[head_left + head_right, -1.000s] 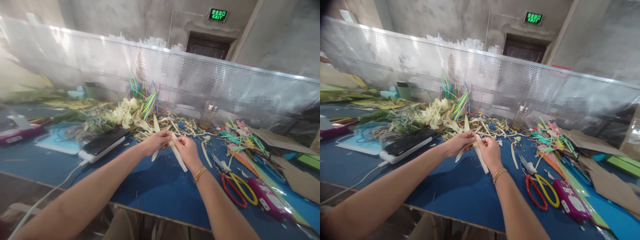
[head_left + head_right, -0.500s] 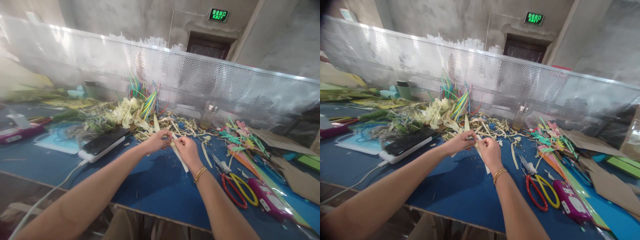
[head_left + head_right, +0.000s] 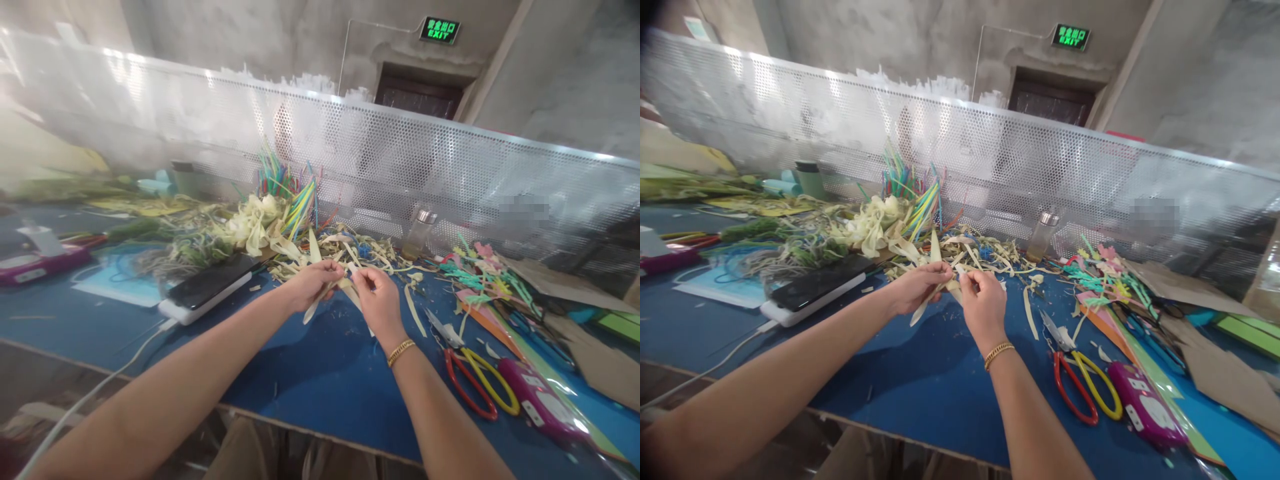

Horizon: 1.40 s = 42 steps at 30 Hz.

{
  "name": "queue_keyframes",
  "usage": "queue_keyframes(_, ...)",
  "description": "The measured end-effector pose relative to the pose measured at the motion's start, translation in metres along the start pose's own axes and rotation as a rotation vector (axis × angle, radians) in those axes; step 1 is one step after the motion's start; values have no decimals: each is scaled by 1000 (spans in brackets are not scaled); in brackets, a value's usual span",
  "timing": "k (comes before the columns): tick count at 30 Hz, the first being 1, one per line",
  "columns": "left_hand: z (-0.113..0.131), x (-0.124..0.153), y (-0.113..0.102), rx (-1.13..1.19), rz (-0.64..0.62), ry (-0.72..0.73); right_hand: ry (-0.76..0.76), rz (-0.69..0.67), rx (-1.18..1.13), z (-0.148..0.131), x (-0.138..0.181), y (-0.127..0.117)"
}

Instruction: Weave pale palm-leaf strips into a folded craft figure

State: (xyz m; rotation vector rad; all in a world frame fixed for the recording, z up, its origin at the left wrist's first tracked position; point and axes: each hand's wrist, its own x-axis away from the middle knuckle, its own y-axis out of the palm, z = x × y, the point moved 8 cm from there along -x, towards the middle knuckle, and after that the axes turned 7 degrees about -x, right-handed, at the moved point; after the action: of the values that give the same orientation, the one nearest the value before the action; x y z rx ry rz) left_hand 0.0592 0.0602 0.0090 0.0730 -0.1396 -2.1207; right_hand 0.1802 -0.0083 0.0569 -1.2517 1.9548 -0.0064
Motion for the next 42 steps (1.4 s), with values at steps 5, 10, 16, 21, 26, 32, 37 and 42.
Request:
queue_keyframes(5,-2,-2,1,88,-30,-9,11,0,35,-3,1,-1)
queue_keyframes(10,0,-1,1,54,-19,3,31,-31,35,-3,0,2)
queue_keyframes(16,0,0,-2,-9,21,-9,-70,-47,152,-12,1,4)
queue_keyframes(21,1,0,-5,-57,52,-18,-193,-63,302,-23,3,6)
queue_keyframes(26,2,0,-8,-175,64,-6,-218,-114,325,-23,4,10)
queue_keyframes(32,6,1,-7,-238,52,32,-218,-132,311,-18,3,11)
queue_keyframes(37,10,2,-5,-166,39,75,-108,-128,277,-1,0,9)
queue_keyframes(42,12,2,-5,-63,36,83,28,-136,117,19,-2,13)
